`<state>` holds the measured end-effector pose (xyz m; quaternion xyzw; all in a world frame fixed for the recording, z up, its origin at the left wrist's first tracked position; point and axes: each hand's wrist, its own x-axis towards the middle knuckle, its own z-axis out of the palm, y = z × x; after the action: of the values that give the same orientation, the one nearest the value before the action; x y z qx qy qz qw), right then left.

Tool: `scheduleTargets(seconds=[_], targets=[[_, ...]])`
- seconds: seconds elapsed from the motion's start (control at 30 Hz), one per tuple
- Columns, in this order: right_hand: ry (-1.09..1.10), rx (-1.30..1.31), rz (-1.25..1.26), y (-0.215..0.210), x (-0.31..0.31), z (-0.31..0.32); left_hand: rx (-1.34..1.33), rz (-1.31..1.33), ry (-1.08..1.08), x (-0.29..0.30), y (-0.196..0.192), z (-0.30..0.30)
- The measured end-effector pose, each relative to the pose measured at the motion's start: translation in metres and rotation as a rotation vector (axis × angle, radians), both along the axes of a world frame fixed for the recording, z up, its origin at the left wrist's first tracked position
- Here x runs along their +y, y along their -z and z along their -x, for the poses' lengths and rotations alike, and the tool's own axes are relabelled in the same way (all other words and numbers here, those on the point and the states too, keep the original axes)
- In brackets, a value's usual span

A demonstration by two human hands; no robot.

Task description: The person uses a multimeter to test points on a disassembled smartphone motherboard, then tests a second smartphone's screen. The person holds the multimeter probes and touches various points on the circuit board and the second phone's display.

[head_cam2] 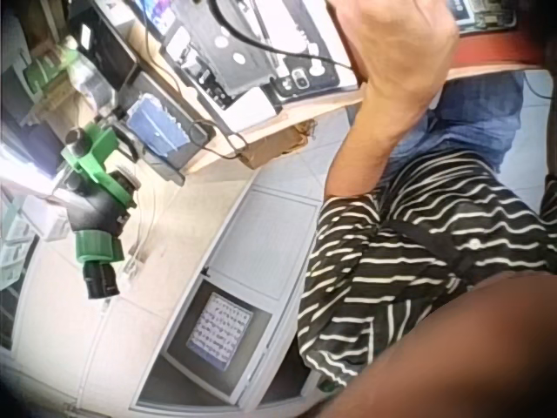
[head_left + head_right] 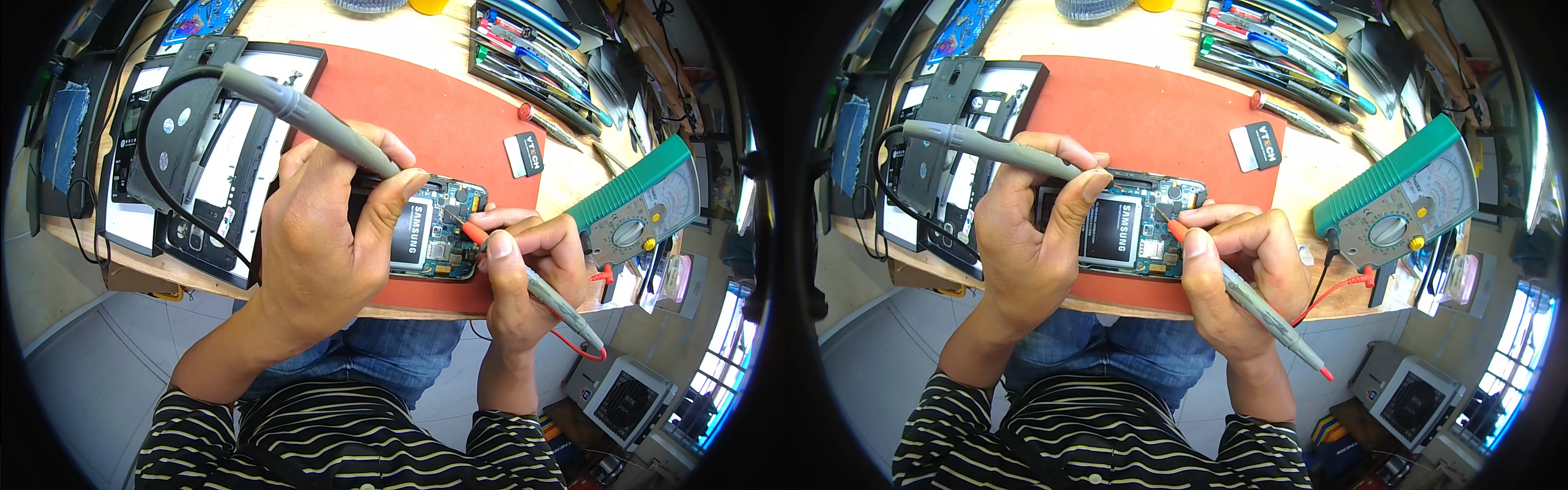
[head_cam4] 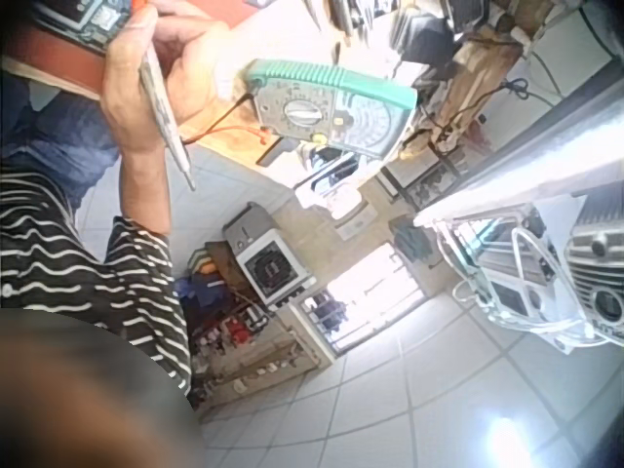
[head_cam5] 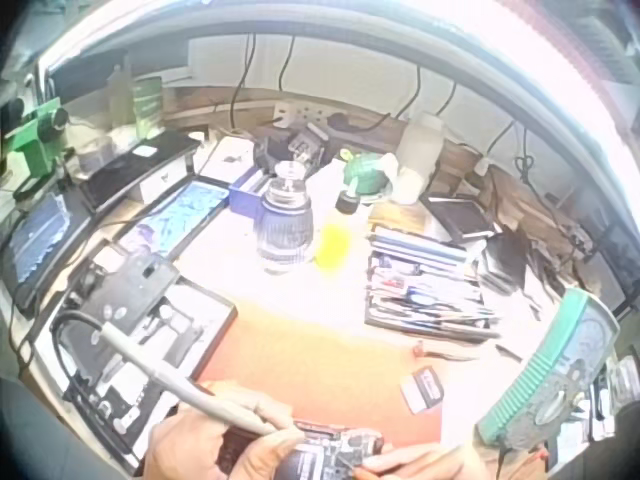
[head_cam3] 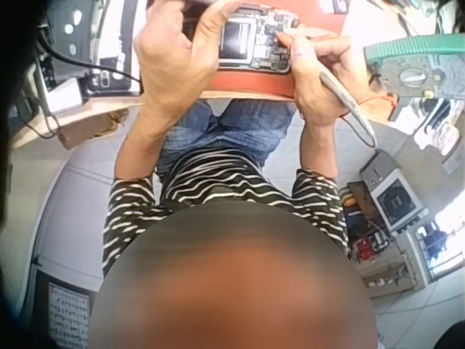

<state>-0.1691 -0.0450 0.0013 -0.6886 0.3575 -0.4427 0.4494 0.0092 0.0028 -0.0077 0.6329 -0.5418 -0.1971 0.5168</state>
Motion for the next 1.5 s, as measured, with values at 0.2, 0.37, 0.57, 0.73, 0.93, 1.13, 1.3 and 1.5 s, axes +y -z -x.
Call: scheduleTargets(seconds=[0.2,0.37,0.57,0.73,0.93,1.13,1.3,1.5], targets=[[0.002,-0.012,-0.027,-0.0006,0.0002,0.0009,-0.016,0.005,-0.002,0.0,-0.0001,-0.0001],[0.004,0.007,-0.011,-0.0005,0.0,0.0007,-0.003,-0.007,0.001,0.0001,-0.001,-0.0004],[-0.002,-0.008,-0.024,-0.0006,0.0002,0.0002,-0.005,0.004,0.004,-0.0001,-0.0005,-0.0003],[0.001,0.008,-0.026,-0.0011,0.0007,0.0005,0.008,0.003,-0.002,-0.0002,-0.0001,0.0002],[0.004,0.01,-0.022,-0.0006,0.0007,0.0008,-0.007,0.012,0.0,-0.0001,0.0002,-0.0001],[0.001,-0.008,-0.032,-0.0005,0.0007,0.0001,-0.018,0.009,0.002,0.0,0.0002,-0.0004],[0.006,0.013,-0.026,-0.0016,0.0008,0.0004,-0.011,0.003,0.002,0.0002,-0.0005,-0.0001],[0.006,0.009,-0.032,-0.0012,0.0007,0.0007,-0.003,-0.001,0.003,0.0001,-0.0006,-0.0002]])
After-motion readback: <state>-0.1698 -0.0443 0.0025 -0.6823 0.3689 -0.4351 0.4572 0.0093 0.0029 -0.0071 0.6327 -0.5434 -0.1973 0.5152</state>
